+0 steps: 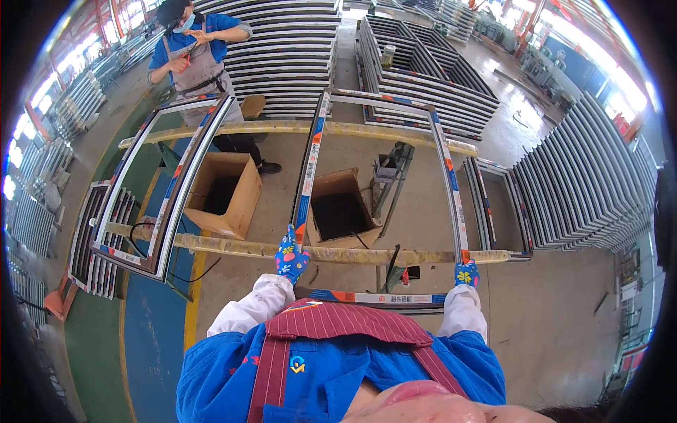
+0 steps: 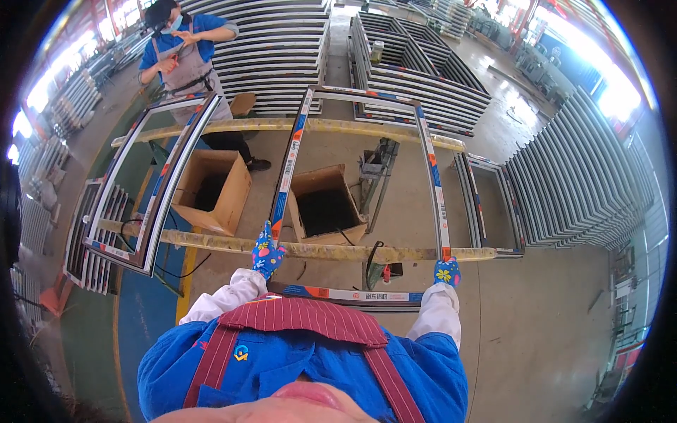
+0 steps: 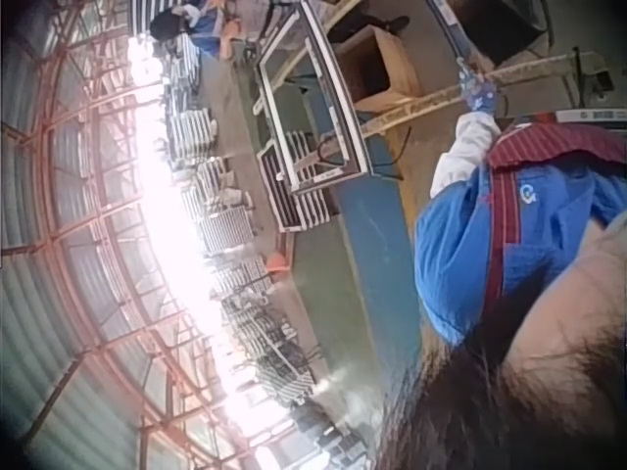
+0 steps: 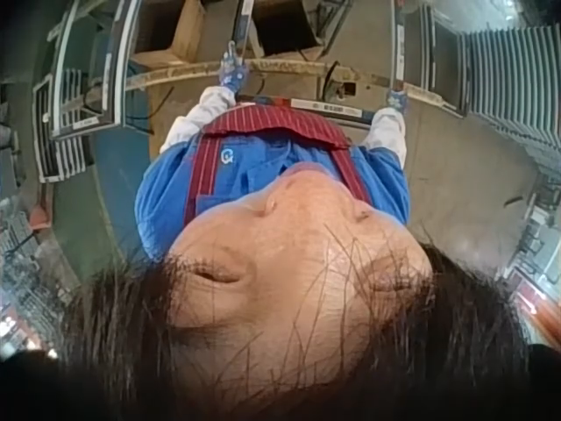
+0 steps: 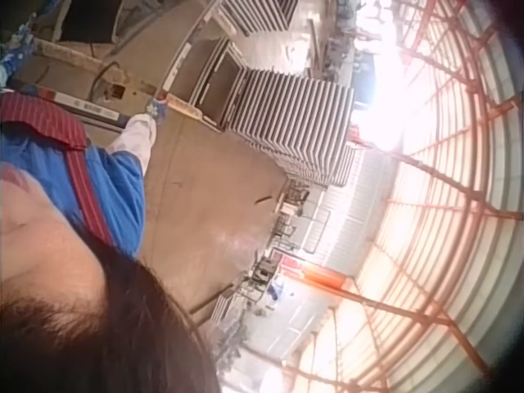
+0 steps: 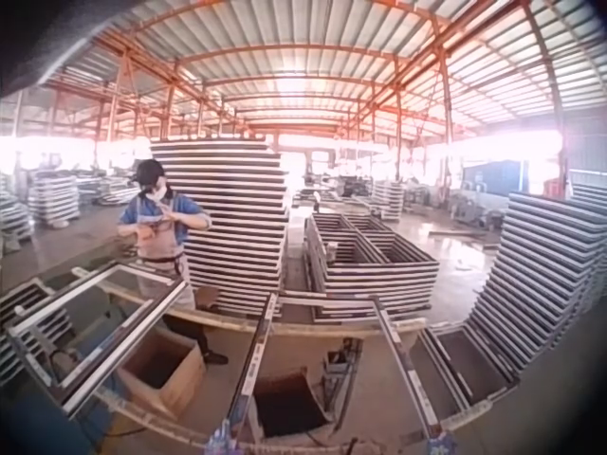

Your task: Moving large rectangular metal frames from a stack onto a processing line.

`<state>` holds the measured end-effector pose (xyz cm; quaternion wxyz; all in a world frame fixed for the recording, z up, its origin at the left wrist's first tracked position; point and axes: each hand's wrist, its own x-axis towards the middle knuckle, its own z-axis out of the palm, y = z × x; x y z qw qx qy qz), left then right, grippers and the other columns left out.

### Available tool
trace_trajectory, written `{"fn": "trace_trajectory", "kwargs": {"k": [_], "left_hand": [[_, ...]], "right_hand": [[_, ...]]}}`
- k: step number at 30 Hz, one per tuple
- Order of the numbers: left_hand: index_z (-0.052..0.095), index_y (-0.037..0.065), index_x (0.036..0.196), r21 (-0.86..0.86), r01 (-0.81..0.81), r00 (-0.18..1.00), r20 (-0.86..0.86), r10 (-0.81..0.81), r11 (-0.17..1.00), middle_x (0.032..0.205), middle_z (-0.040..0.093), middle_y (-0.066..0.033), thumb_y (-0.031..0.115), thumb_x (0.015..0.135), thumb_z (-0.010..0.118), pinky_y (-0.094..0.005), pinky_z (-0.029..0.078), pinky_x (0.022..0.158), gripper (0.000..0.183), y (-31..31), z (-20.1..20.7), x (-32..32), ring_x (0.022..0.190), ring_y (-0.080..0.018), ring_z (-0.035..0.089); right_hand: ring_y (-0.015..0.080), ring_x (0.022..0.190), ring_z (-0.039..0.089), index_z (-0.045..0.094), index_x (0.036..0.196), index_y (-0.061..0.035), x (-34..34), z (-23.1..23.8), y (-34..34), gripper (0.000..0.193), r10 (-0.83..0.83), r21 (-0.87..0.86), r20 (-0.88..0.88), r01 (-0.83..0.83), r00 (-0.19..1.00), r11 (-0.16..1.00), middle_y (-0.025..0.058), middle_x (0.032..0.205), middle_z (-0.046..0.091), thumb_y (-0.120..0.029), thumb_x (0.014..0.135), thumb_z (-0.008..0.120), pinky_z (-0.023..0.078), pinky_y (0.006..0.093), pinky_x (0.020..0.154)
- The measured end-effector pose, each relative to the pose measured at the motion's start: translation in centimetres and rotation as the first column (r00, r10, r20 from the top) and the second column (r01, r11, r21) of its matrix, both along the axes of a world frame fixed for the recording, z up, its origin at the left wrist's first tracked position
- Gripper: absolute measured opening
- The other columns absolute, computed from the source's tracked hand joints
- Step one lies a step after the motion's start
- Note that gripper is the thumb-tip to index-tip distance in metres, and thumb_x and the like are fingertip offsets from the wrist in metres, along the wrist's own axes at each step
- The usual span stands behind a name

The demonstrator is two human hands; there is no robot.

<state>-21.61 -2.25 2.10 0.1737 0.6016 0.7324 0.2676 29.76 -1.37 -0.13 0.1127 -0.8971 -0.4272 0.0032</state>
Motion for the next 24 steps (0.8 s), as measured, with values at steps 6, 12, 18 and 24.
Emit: {"fn": "trace_trajectory", "kwargs": {"k": [6,12,18,24], "left_hand": [[0.017,0.007,0.139,-0.002,-0.006,1.000,-0.015,0.006,1.000,0.116,0.048,-0.0202,0.016,0.069,0.067,-0.0417,0.043,0.087,0.087,0.2,-0.4,-0.1,0.105,-0.0361,0.050],[0.016,0.007,0.140,-0.035,0.008,0.999,0.037,-0.007,0.999,0.126,0.043,-0.0224,0.014,0.069,0.067,-0.0398,0.038,0.095,0.088,0.3,-0.6,-0.2,0.115,-0.0367,0.044],[0.017,0.006,0.139,0.017,-0.002,1.000,-0.007,0.002,1.000,0.118,0.047,-0.0196,0.015,0.069,0.066,-0.0409,0.041,0.089,0.086,0.1,-0.7,-0.2,0.107,-0.0355,0.048],[0.017,0.007,0.140,-0.046,0.000,0.999,0.048,0.002,0.999,0.126,0.044,-0.0216,0.014,0.069,0.067,-0.0401,0.038,0.095,0.087,0.2,0.4,0.1,0.114,-0.0364,0.045]], "right_hand": [[0.0346,0.077,0.061,0.056,0.085,-0.0065,-0.2,0.7,-0.1,0.026,0.000,-0.023,-0.030,0.000,1.000,1.000,0.0188,0.082,0.063,-0.030,0.075,0.055,0.048,0.0442,0.067],[0.0350,0.077,0.061,0.056,0.084,-0.0060,0.2,0.0,-0.1,0.026,-0.005,-0.006,-0.013,0.005,1.000,1.000,0.0185,0.082,0.063,-0.031,0.074,0.055,0.048,0.0444,0.066],[0.0350,0.076,0.061,0.056,0.084,-0.0061,-0.3,0.2,0.1,0.025,-0.010,-0.007,-0.001,0.010,1.000,1.000,0.0182,0.081,0.063,-0.029,0.074,0.054,0.048,0.0447,0.066],[0.0354,0.075,0.061,0.056,0.083,-0.0060,0.9,-1.1,0.1,0.024,-0.011,0.013,0.004,0.011,1.000,1.000,0.0184,0.080,0.063,-0.028,0.073,0.055,0.048,0.0448,0.065]]}}
